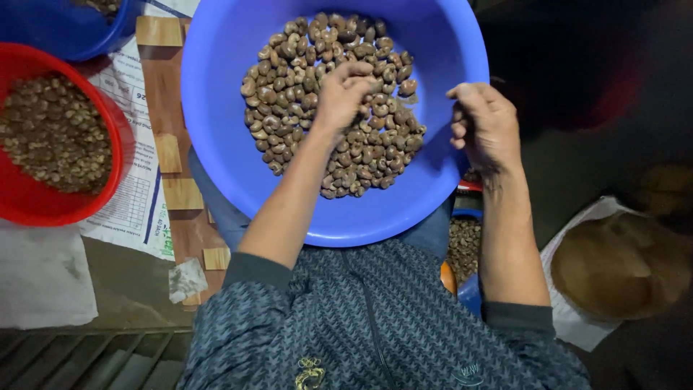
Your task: The person sorts brown nuts from a large blue basin into a smaller blue container using both hands. They pick up handfuls of nuts, sift through them, and transfer selected pieces into the smaller container.
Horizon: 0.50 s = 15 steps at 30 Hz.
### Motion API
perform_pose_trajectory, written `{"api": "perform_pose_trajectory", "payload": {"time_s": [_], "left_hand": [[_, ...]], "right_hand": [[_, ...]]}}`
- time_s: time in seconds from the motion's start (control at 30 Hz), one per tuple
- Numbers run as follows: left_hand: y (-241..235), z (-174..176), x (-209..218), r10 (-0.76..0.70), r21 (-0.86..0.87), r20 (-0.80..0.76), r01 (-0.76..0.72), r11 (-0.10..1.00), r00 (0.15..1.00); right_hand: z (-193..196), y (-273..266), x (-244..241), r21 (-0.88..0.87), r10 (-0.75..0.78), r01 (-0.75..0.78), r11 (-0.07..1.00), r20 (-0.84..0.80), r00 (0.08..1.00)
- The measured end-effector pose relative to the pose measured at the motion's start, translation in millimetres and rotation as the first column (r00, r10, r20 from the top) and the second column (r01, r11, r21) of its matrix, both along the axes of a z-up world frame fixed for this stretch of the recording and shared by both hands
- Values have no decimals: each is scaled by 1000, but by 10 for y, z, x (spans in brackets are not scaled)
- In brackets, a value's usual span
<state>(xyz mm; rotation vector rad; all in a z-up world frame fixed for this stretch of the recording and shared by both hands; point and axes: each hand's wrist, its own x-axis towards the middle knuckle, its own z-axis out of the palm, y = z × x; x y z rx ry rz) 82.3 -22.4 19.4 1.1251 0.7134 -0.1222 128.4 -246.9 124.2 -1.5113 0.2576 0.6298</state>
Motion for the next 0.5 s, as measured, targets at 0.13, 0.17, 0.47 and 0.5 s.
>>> {"api": "perform_pose_trajectory", "payload": {"time_s": [0.13,0.17,0.47,0.5], "left_hand": [[357,-28,-255,162,-212,101,-138,967,982],[428,35,-332,155,-210,108,-130,969,982],[593,54,-718,136,-22,-14,-137,990,991],[566,-82,-719,119,39,26,-120,992,993]], "right_hand": [[-259,185,55,-375,445,-364,853,157,882],[-380,238,74,-597,630,-424,681,184,754],[-1697,486,233,-946,851,-288,145,-29,525],[-1828,489,304,-926,806,-359,120,-119,579]]}}
